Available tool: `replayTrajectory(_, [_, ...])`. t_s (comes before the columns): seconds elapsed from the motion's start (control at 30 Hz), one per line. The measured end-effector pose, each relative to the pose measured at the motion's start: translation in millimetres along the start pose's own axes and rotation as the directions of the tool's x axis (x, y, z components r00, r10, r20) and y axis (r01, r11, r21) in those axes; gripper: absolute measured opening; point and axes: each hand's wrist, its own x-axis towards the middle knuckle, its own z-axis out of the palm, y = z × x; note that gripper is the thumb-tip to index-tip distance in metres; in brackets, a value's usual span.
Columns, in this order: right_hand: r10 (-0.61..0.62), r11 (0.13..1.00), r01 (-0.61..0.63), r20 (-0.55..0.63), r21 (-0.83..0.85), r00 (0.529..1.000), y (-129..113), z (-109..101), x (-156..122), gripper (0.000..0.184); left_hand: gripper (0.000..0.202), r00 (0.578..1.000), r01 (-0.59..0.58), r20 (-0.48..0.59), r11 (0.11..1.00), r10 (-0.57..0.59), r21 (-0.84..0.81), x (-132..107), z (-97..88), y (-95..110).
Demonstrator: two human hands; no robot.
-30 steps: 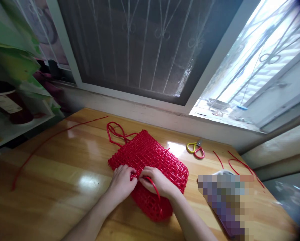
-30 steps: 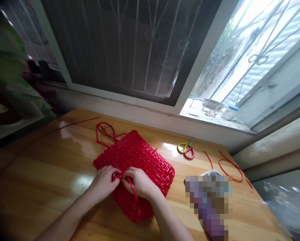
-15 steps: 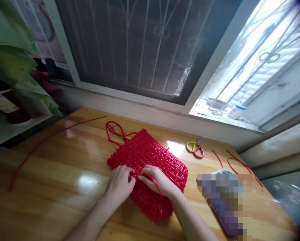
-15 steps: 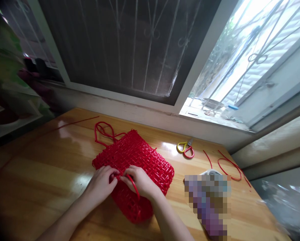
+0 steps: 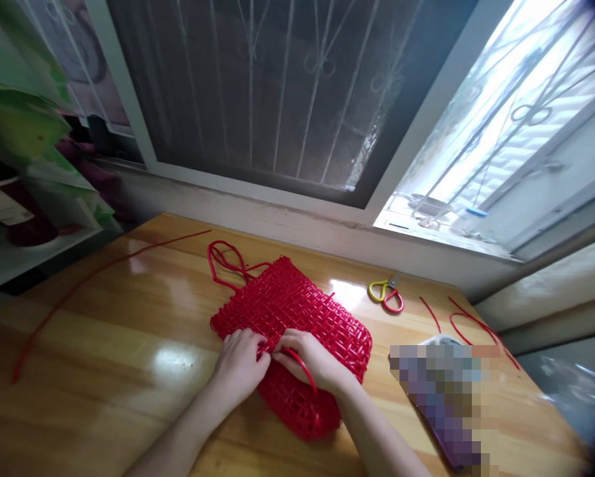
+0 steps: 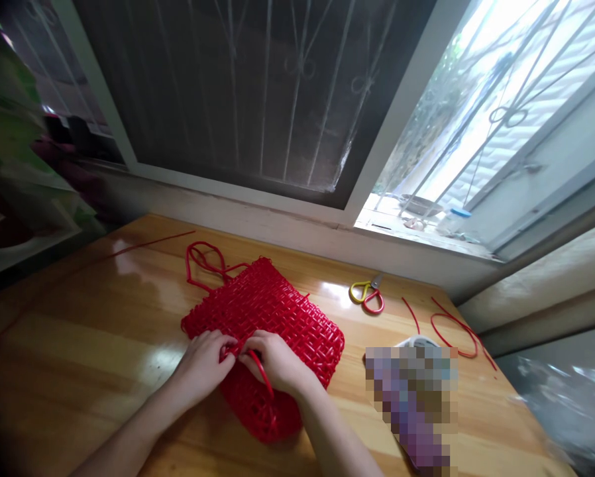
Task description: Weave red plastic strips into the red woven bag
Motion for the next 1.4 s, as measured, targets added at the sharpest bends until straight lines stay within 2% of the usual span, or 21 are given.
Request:
replayTrajectory(0.23, [0.004, 1.000, -0.003, -0.065, 0.011, 0.998, 4.4, 7.6, 0.9, 0.017, 0.017, 0.993, 0.082, -0.073, 0.989, -0.091, -0.126, 4.0, -4.0, -3.1])
replayTrajectory(0.3, [0.004, 0.999, -0.001, -0.090, 0.037, 0.996, 4.4, 9.9, 2.1, 0.018, 0.019, 0.989, 0.070, -0.120, 0.992, -0.083, -0.105, 4.5, -2.0, -2.8])
replayTrajectory(0.4, [0.023, 0.996, -0.013, -0.119, 0.084, 0.993, 1.5, 11.2, 3.6, 0.016, 0.019, 0.975, 0.000, -0.224, 1.000, -0.006, -0.025, 5.6, 3.0, -2.3])
replayTrajectory(0.47, [0.055, 0.993, -0.040, -0.132, 0.111, 0.990, -1.1, 10.7, 4.0, 0.016, 0.019, 0.953, -0.048, -0.299, 0.999, 0.053, 0.026, 7.1, 5.3, -3.2])
replayTrajectory(0.57, [0.094, 0.980, -0.072, -0.111, 0.186, 0.989, -3.9, 9.1, 3.1, 0.035, 0.018, 0.899, -0.078, -0.429, 0.996, 0.090, 0.044, 10.7, 2.9, -7.8])
replayTrajectory(0.67, [0.097, 0.975, -0.074, -0.099, 0.209, 0.990, -4.5, 7.6, 1.1, 0.044, 0.019, 0.842, -0.066, -0.537, 0.998, 0.055, -0.001, 16.0, -6.0, -18.3])
replayTrajectory(0.73, [0.094, 0.981, -0.075, -0.098, 0.180, 0.991, -3.5, 7.6, 0.2, 0.044, 0.021, 0.826, -0.041, -0.564, 0.997, -0.005, -0.069, 20.1, -11.9, -29.6])
replayTrajectory(0.83, [0.108, 0.980, -0.091, -0.088, 0.179, 0.990, 0.3, 9.9, 0.4, 0.042, 0.023, 0.813, 0.027, -0.556, 0.964, -0.175, -0.265, 26.7, -17.1, -52.4])
replayTrajectory(0.9, [0.128, 0.972, -0.105, -0.096, 0.210, 0.987, 3.6, 12.4, 1.4, 0.039, 0.022, 0.791, 0.074, -0.521, 0.896, -0.320, -0.437, 31.7, -19.3, -68.1])
replayTrajectory(0.97, [0.141, 0.964, -0.111, -0.107, 0.243, 0.984, 6.5, 14.9, 2.5, 0.035, 0.020, 0.772, 0.070, -0.464, 0.784, -0.434, -0.617, 37.6, -23.5, -80.2])
replayTrajectory(1.03, [0.145, 0.957, -0.110, -0.112, 0.270, 0.983, 8.3, 16.6, 3.3, 0.033, 0.016, 0.781, 0.029, -0.376, 0.631, -0.498, -0.775, 44.5, -31.8, -86.5])
replayTrajectory(1.1, [0.141, 0.951, -0.103, -0.113, 0.293, 0.983, 9.0, 17.1, 3.6, 0.032, 0.010, 0.782, 0.027, -0.295, 0.504, -0.548, -0.863, 52.1, -44.2, -87.9])
replayTrajectory(1.13, [0.138, 0.948, -0.098, -0.114, 0.304, 0.984, 8.9, 16.9, 3.6, 0.032, 0.008, 0.764, 0.043, -0.269, 0.463, -0.587, -0.886, 55.9, -51.5, -87.8])
replayTrajectory(1.27, [0.133, 0.941, -0.092, -0.106, 0.325, 0.985, 6.8, 14.3, 3.2, 0.033, 0.006, 0.720, 0.059, -0.262, 0.432, -0.643, -0.900, 69.3, -79.8, -93.0])
replayTrajectory(1.4, [0.137, 0.950, -0.102, -0.098, 0.297, 0.986, 5.5, 11.8, 2.7, 0.032, 0.008, 0.671, 0.049, -0.297, 0.440, -0.679, -0.896, 79.7, -99.0, -109.8])
